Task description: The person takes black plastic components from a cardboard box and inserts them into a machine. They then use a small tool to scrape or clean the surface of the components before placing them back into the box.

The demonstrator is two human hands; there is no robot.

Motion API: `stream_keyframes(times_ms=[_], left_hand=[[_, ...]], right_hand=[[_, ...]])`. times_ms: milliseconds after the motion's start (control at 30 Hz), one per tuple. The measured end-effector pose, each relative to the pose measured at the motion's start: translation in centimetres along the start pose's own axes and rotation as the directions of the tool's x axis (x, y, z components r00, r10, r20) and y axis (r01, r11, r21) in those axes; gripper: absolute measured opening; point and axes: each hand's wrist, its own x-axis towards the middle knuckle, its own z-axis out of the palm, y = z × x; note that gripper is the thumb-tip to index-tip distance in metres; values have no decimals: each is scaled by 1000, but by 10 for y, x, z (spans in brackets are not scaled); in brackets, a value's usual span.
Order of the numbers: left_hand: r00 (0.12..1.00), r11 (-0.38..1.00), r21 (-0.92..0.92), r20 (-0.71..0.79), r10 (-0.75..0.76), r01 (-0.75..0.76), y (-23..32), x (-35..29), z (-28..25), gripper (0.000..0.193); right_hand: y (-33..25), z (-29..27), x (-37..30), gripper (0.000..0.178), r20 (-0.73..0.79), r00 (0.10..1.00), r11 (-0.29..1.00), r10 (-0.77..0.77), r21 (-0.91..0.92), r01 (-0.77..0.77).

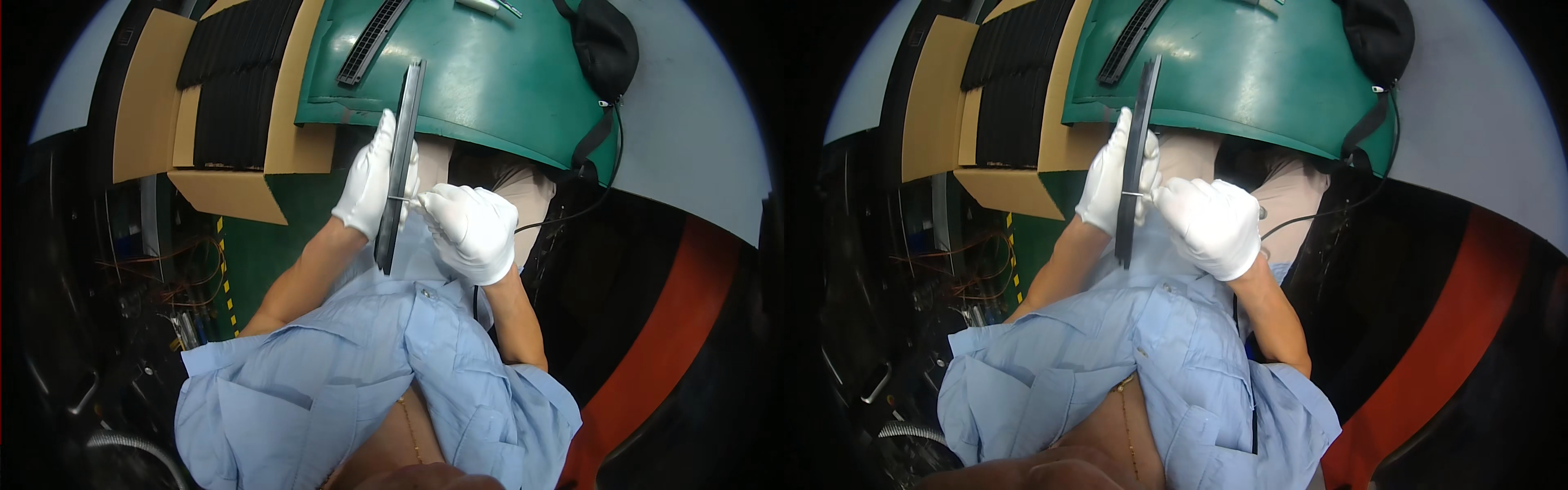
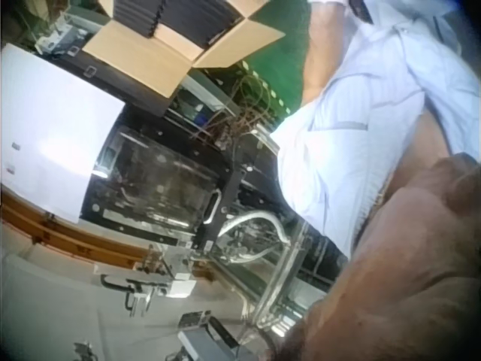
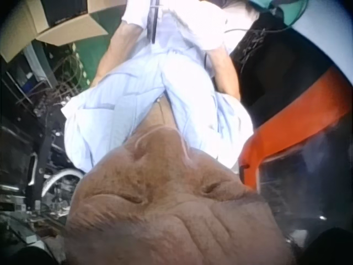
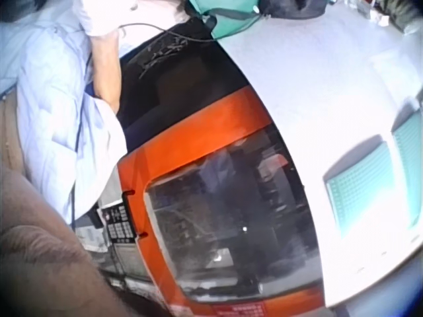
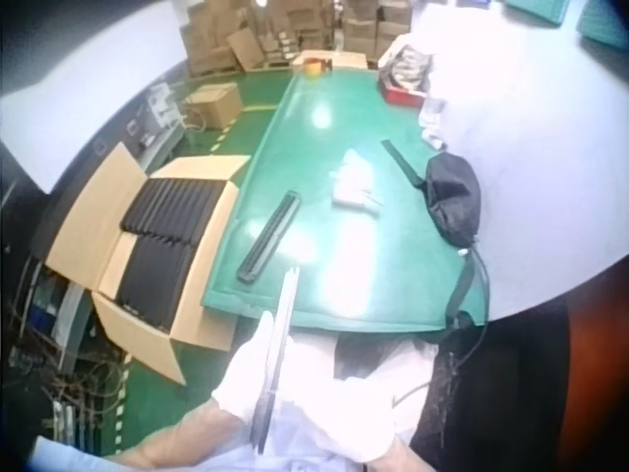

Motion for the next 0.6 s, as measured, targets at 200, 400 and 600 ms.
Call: stream_keyframes(times_ms=[200,400,600], left_hand=[[993,976,208,88,-79,59,-7,-39,-1,58],[998,963,265,35,-55,44,-8,-53,1,61],[997,937,349,77,-29,0,-9,-61,0,63]], right_hand=[[10,-9,7,27,-83,996,998,11,-62,-16],[15,-16,15,22,-101,995,997,19,-73,-27],[27,-20,27,17,-204,979,993,17,-115,-41]])
